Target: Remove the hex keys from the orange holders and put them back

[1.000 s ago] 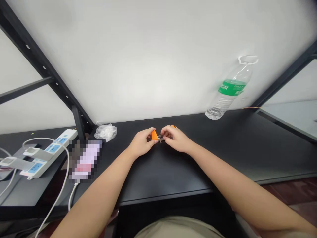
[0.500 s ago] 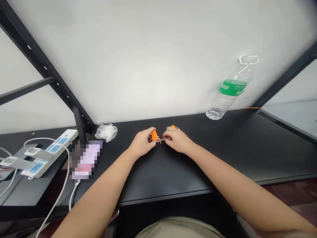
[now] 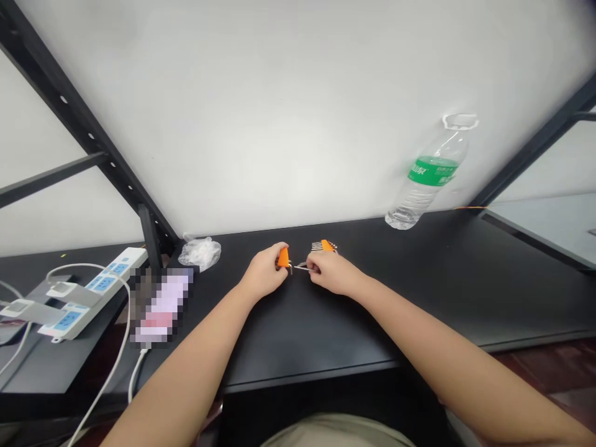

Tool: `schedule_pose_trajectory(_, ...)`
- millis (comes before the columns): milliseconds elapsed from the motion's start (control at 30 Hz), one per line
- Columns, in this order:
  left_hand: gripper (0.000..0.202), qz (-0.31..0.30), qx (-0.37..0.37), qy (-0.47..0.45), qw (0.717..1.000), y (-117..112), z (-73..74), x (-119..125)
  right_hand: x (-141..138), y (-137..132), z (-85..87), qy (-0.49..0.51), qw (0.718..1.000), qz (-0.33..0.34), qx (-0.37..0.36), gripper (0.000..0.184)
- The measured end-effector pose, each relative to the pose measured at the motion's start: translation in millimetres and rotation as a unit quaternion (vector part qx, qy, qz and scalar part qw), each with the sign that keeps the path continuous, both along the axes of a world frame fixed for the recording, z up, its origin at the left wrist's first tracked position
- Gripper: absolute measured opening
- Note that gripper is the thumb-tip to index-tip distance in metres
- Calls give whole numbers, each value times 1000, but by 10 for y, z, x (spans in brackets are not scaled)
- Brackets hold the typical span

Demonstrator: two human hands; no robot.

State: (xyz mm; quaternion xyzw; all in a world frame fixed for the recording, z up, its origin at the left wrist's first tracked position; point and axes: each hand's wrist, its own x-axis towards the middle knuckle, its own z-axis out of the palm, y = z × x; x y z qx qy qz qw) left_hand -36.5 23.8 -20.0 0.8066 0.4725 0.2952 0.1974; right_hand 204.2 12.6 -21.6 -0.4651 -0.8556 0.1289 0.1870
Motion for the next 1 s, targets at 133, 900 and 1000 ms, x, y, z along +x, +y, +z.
schedule_pose_trajectory(133,52,-17,-6,-11,1000,-10,12,6,33,52,56,85,996,2,37,7)
schedule_pose_trajectory(900,20,-98,-56,-61,992,-140,140,95,-91,-61,69,104,987,67,100,18)
schedule_pose_trajectory(1000,15,-103,-35,-47,993,-163,174,105,-178,-121,118,157,982,80,64,20)
